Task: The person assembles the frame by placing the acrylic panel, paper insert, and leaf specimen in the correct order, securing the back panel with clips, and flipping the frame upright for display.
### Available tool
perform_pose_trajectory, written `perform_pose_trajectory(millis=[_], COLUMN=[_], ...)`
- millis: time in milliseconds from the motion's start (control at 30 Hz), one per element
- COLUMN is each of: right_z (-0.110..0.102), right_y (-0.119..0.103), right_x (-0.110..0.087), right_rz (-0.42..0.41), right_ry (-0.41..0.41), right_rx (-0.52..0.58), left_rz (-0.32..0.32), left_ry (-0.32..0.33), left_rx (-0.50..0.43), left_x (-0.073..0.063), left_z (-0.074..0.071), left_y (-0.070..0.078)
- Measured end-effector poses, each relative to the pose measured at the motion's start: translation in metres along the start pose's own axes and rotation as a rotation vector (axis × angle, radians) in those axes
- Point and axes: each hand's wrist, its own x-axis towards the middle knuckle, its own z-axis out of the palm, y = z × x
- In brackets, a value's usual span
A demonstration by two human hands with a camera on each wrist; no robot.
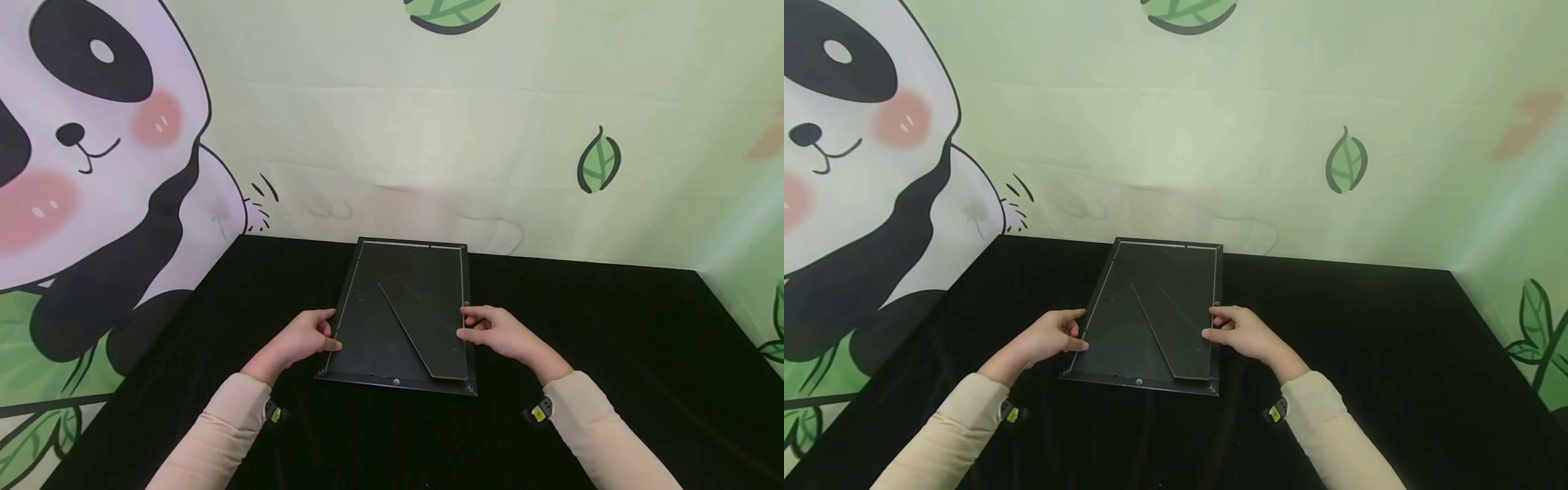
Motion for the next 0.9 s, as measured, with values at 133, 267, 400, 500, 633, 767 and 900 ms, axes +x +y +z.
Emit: perform_pose_trajectory(millis=[133, 267, 400, 500, 633, 767, 900], right_z=[-0.003, -0.006, -0.006, -0.006, -0.005, -0.006, -0.006], right_y=[0.005, 0.006, 0.007, 0.007, 0.009, 0.011, 0.012], right_x=[-0.002, -0.004, -0.004, -0.005, -0.004, -0.003, -0.002], right_rz=[-0.011, -0.002, 0.000, -0.001, -0.004, 0.022, 0.075], right_ry=[-0.027, -0.053, -0.081, -0.097, -0.107, -0.121, -0.135], right_rx=[0.075, 0.112, 0.134, 0.135, 0.134, 0.169, 0.191], left_rz=[0.001, 0.008, 0.019, 0.030, 0.038, 0.032, 0.004], left_ry=[-0.004, -0.009, -0.017, -0.027, -0.038, -0.043, -0.051], left_rx=[0.002, 0.000, -0.003, -0.003, -0.004, -0.014, -0.030], left_x=[-0.001, -0.002, -0.003, -0.003, -0.004, -0.004, -0.003], left_z=[0.000, 0.000, -0.001, -0.002, -0.003, -0.003, -0.004], left_y=[0.000, 0.000, 0.000, -0.002, -0.004, -0.005, -0.008])
